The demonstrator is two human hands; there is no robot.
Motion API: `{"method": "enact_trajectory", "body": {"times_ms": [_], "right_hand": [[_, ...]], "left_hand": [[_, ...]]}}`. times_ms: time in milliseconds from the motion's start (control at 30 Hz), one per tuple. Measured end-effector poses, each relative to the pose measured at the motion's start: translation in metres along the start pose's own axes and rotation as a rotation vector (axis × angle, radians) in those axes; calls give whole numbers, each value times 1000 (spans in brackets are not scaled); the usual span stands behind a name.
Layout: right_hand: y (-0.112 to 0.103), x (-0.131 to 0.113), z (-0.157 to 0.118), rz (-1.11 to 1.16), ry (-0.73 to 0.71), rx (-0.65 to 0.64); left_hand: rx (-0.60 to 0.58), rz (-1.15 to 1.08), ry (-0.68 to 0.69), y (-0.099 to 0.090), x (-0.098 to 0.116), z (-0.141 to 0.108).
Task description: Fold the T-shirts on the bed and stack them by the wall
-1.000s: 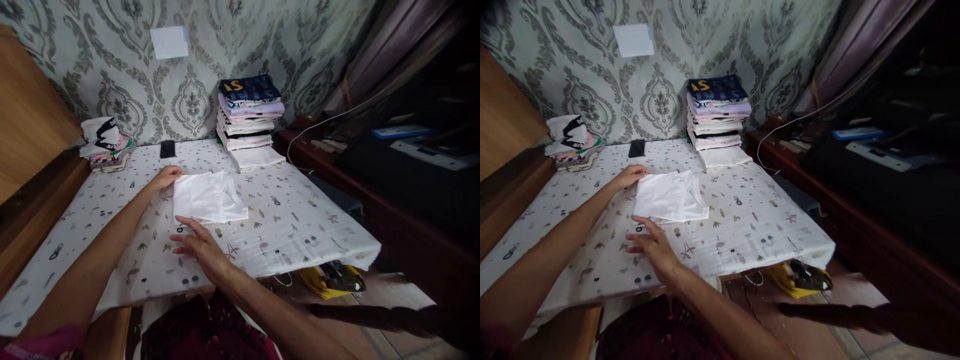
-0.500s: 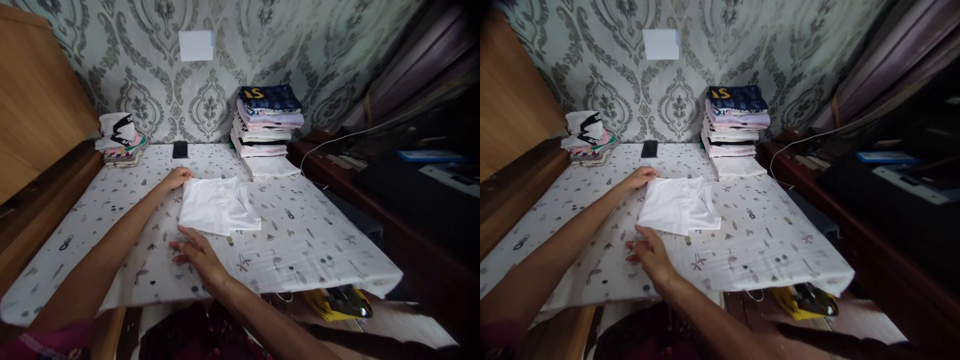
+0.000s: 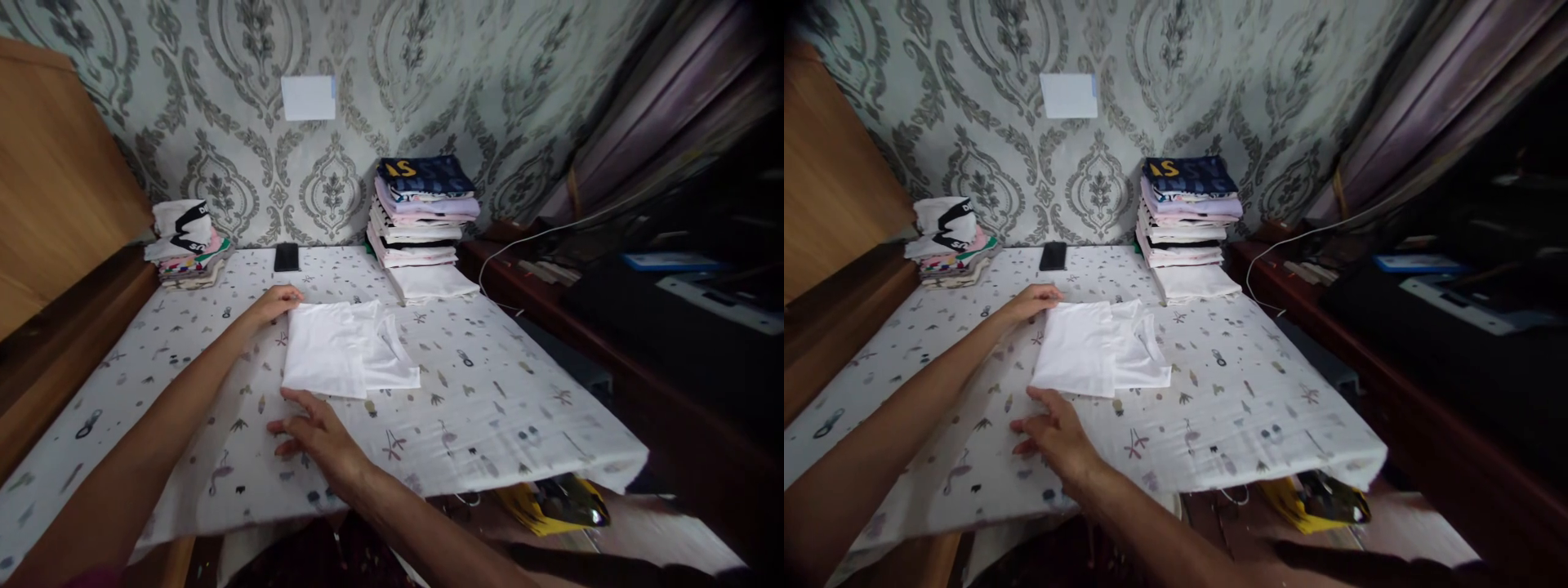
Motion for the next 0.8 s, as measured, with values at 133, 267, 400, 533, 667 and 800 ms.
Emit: {"method": "enact_trajectory", "body": {"times_ms": [133,267,400,533,667,800], "right_hand": [[0,-2,2,-28,61,-23],[-1,-2,5,32,52,-18],[-3,-9,-5,47,-50,-57],[-25,-30,-11,-184,-60,-117],[-89,-92,6,-539,-212,167],[-133,-137,34,-724,-230,439]], "left_hand": [[1,5,10,-3,-1,-2],[-1,39,41,-1,-1,-3],[6,98,84,0,0,-5],[50,176,121,-4,4,-7],[105,279,159,3,21,2],[61,346,208,36,49,21]]}}
Point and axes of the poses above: each hand's wrist, its own z-axis towards the middle knuckle, its own y-axis out of the palm, x = y × z, the point moved 10 cm from there along z, towards the middle knuckle, and after that the axes turned 3 degrees about -x, right-handed, at the moved point
